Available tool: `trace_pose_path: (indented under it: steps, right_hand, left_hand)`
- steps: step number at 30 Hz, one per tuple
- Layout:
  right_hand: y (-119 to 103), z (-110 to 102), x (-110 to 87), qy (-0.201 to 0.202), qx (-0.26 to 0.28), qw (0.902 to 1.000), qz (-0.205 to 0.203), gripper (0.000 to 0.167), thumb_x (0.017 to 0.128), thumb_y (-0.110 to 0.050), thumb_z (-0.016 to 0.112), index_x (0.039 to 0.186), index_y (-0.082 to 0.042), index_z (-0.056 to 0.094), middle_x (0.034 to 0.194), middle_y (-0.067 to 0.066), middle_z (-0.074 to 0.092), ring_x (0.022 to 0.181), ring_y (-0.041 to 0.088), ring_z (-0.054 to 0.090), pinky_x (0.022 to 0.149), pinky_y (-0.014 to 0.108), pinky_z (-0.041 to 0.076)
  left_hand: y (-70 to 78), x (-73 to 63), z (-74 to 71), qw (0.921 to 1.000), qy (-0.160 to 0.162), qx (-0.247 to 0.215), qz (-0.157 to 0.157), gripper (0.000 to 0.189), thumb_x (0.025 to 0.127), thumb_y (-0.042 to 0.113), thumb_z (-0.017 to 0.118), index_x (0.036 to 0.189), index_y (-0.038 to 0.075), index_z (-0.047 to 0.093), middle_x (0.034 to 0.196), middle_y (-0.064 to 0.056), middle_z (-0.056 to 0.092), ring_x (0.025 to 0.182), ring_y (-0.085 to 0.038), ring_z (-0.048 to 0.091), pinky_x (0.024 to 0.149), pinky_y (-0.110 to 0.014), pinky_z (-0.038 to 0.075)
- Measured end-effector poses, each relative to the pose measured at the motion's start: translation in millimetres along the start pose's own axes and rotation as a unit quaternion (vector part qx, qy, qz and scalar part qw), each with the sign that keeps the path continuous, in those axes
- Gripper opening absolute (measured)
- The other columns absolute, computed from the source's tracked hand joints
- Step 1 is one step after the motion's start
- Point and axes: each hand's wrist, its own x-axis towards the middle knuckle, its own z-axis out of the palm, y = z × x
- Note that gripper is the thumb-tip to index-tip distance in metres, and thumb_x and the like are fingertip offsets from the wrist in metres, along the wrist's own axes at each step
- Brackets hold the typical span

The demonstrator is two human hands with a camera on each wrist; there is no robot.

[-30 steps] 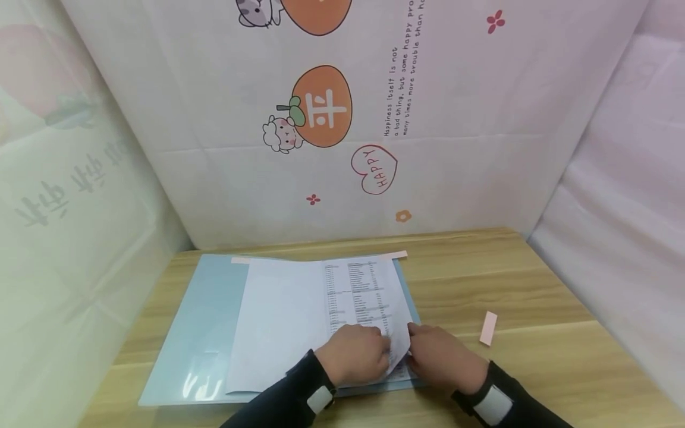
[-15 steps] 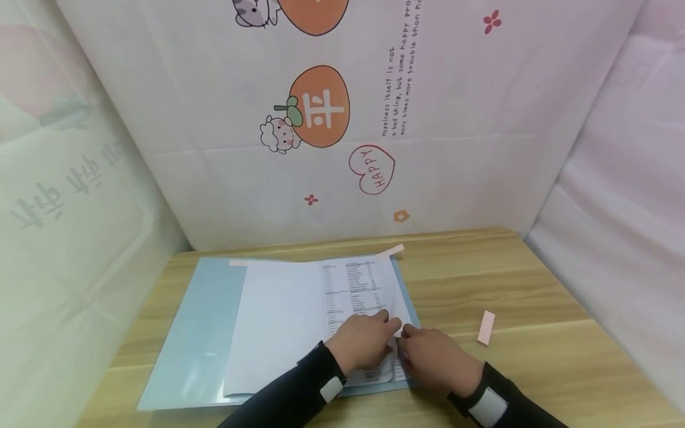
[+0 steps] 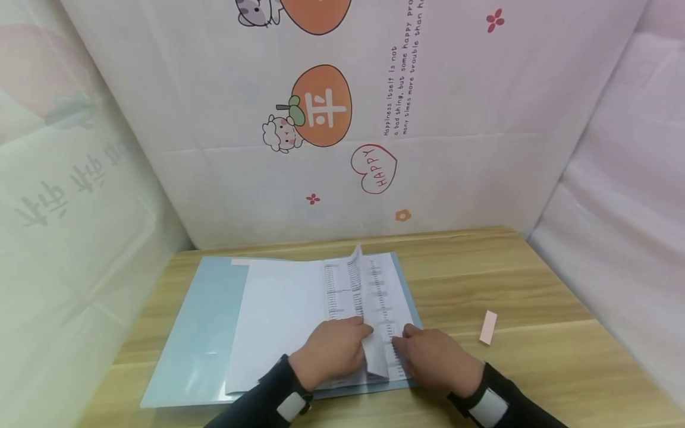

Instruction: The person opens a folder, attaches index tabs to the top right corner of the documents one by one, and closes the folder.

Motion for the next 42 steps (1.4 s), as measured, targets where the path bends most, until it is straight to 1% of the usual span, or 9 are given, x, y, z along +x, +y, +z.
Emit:
trace_pose_path:
  steps: [3,5,10,14,17,22,26,29,42]
  right_hand:
    - [-1,0,0.5,-0.010,0.007,0.9999,0.011,0.030,0.093,-0.022,0.069,0.120,-0.012,0.069,0.085,-0.001,0.053,0.059,0.009,0.043,0.052,0.026,0.040]
    - [-1,0,0.5,-0.010,0.006,0.9998,0.014,0.030,0.092,-0.022,0.069,0.120,-0.012,0.069,0.085,-0.001,0.053,0.059,0.009,0.043,0.051,0.026,0.040]
    - [-2,0,0.6,0.000,0.002,1.0000,0.008,0.031,0.091,-0.021,0.069,0.120,-0.010,0.068,0.085,-0.001,0.052,0.059,0.008,0.043,0.051,0.025,0.039]
    - [-3,-1,0.3,0.001,0.000,1.0000,0.005,0.033,0.092,-0.021,0.069,0.122,-0.009,0.068,0.085,-0.001,0.053,0.059,0.008,0.043,0.051,0.025,0.039]
    - [-4,-4,0.0,-0.003,-0.001,1.0000,0.009,0.034,0.092,-0.023,0.069,0.123,-0.009,0.068,0.086,0.000,0.054,0.060,0.008,0.043,0.052,0.025,0.039]
    - [-5,-6,-0.6,-0.006,-0.007,0.9999,0.011,0.037,0.091,-0.024,0.071,0.123,-0.008,0.068,0.087,0.001,0.054,0.062,0.009,0.044,0.053,0.026,0.039]
    - [-5,-5,-0.1,-0.006,-0.011,0.9999,0.008,0.037,0.091,-0.024,0.071,0.124,-0.007,0.068,0.088,0.002,0.055,0.062,0.009,0.043,0.053,0.025,0.039]
    - [-5,-4,0.1,-0.009,-0.011,0.9998,0.011,0.038,0.091,-0.025,0.070,0.124,-0.007,0.068,0.089,0.003,0.056,0.062,0.009,0.043,0.053,0.025,0.039]
    - [-4,-3,0.4,-0.009,-0.011,0.9999,0.008,0.038,0.091,-0.024,0.069,0.125,-0.007,0.067,0.089,0.003,0.055,0.063,0.010,0.044,0.054,0.025,0.039]
  left_hand:
    - [-5.2,-17.5,-6.9,0.9973,-0.010,-0.064,-0.035,0.045,0.086,0.008,0.055,0.128,0.013,0.068,0.121,-0.001,0.066,0.111,-0.017,0.062,0.088,-0.037,0.052]
    - [-9.1,-30.0,-11.7,0.9914,0.000,-0.119,-0.055,0.046,0.085,0.010,0.054,0.129,0.011,0.067,0.123,-0.003,0.066,0.113,-0.018,0.061,0.092,-0.039,0.050]
    - [-22.2,-57.9,-17.3,0.9590,0.049,-0.255,-0.113,0.035,0.094,0.022,0.055,0.123,0.008,0.070,0.100,0.000,0.067,0.074,-0.011,0.060,0.068,-0.033,0.050]
    - [-29.9,-76.0,-22.2,0.9340,0.070,-0.305,-0.173,0.033,0.097,0.028,0.059,0.121,0.010,0.070,0.074,0.003,0.054,0.054,-0.011,0.049,0.051,-0.029,0.041]
    - [-34.9,-85.7,-26.0,0.9294,0.076,-0.299,-0.202,0.032,0.096,0.028,0.060,0.120,0.010,0.071,0.070,0.001,0.051,0.054,-0.013,0.048,0.051,-0.029,0.040]
    - [-44.5,-97.1,-29.1,0.9256,0.076,-0.272,-0.252,0.028,0.094,0.026,0.061,0.117,0.013,0.072,0.087,0.002,0.061,0.068,-0.014,0.051,0.065,-0.034,0.044]
    - [-52.0,-106.2,-30.6,0.9138,0.075,-0.265,-0.298,0.026,0.094,0.024,0.061,0.114,0.015,0.073,0.107,0.000,0.067,0.090,-0.019,0.060,0.085,-0.047,0.050]
    - [-57.4,-112.9,-32.6,0.9072,0.075,-0.261,-0.321,0.026,0.094,0.023,0.060,0.114,0.014,0.073,0.119,-0.005,0.067,0.111,-0.027,0.060,0.097,-0.055,0.044]
    - [-74.8,-133.1,-34.2,0.9029,0.066,-0.220,-0.364,0.037,0.096,0.027,0.058,0.121,0.002,0.067,0.128,-0.019,0.062,0.125,-0.043,0.051,0.100,-0.060,0.039]
